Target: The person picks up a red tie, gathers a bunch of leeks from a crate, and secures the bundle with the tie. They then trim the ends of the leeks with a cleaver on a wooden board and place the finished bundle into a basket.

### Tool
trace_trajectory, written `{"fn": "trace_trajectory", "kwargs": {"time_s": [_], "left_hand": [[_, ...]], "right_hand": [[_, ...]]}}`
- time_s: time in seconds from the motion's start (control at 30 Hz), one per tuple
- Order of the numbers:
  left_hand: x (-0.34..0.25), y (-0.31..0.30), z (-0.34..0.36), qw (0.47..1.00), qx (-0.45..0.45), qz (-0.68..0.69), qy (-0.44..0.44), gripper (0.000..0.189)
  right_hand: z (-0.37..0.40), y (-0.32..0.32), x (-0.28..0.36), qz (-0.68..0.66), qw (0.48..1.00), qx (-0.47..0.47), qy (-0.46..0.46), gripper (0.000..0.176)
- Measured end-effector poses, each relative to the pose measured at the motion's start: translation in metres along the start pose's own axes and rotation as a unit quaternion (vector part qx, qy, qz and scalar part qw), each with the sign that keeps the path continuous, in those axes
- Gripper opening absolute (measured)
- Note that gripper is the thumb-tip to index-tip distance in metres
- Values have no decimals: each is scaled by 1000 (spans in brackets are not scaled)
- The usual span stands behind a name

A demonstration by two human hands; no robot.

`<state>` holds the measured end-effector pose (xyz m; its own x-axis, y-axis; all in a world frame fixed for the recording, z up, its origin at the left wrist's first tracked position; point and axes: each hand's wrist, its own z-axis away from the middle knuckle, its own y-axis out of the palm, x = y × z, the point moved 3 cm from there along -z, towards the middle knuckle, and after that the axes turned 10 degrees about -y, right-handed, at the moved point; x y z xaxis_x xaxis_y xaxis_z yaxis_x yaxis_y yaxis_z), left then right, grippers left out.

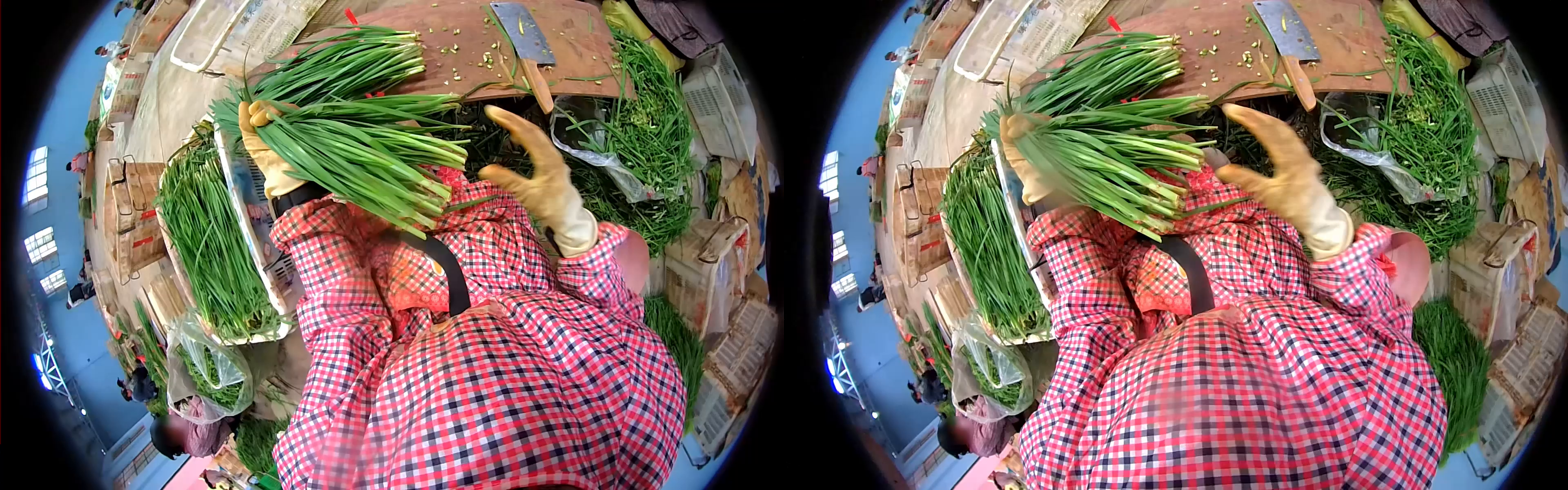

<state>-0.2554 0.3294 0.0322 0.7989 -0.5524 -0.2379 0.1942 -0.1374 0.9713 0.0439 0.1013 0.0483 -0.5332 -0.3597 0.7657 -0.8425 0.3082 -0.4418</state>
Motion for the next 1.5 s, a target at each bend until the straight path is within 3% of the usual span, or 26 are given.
{"fn": "trace_trajectory", "kwargs": {"time_s": [0.07,0.1,0.13,0.17,0.23,0.27,0.37,0.43,0.5,0.53,0.6,0.63,0.7,0.8,0.83,0.9,0.97,1.13,1.23,1.27,1.3,1.37,1.4,1.43,1.5], "left_hand": [[6,6,0,997,-20,-53,49,21],[10,8,1,994,-33,-80,74,23],[14,5,-2,993,72,-62,73,28],[10,0,-4,992,88,-57,63,30],[6,-5,-7,991,117,-48,44,33],[-2,-8,-7,991,-3,-106,88,24],[-1,-7,-5,991,-91,-64,67,20],[0,3,0,998,-3,51,-45,19],[-14,-6,0,987,-77,-113,82,20],[-21,-10,1,963,-129,-192,138,20],[-13,-1,0,951,-128,-249,134,22],[-7,6,0,973,-124,-165,106,22],[13,25,1,992,-115,8,46,23],[8,13,3,977,-194,-53,70,21],[4,7,6,970,-219,-70,78,21],[-3,-4,9,967,-233,-84,61,21],[0,-2,14,971,-228,-60,38,21],[8,-20,16,936,-320,-88,115,19],[4,-29,16,950,-280,-91,105,19],[2,-31,15,935,-308,-112,135,18],[2,-32,14,938,-304,-108,131,18],[4,-31,16,942,-297,-102,121,18],[6,-28,16,941,-305,-92,118,18],[8,-29,13,937,-312,-101,120,18],[11,-32,12,928,-330,-117,127,18]], "right_hand": [[-15,23,12,51,996,35,-65,72],[-16,36,4,31,996,56,-55,59],[-16,43,-1,64,992,85,-71,50],[-15,49,-4,95,985,116,-88,42],[-8,49,-1,120,983,86,-112,30],[-2,44,1,118,984,73,-112,27],[25,30,-22,121,983,-8,-138,13],[51,2,-46,105,994,-25,-2,14],[54,-18,-48,-20,973,13,229,16],[44,-21,-25,-81,966,-45,240,17],[3,-29,36,13,999,-21,21,26],[-11,-26,60,63,992,-19,-104,31],[-27,-9,75,-14,986,-19,-163,42],[-38,22,61,154,957,113,-217,48],[-33,31,47,176,949,94,-245,46],[-34,29,35,96,958,134,-233,39],[-30,30,25,109,955,173,-215,32],[-14,26,4,148,941,264,-153,14],[20,2,-35,192,954,217,-72,15],[21,-8,-36,276,933,228,-36,12],[27,-17,-49,245,951,174,71,19],[10,-26,-23,18,998,10,54,25],[-4,-27,-5,-44,996,21,68,33],[-17,-20,13,-67,995,3,73,35],[-29,7,24,34,999,14,-29,33]]}}
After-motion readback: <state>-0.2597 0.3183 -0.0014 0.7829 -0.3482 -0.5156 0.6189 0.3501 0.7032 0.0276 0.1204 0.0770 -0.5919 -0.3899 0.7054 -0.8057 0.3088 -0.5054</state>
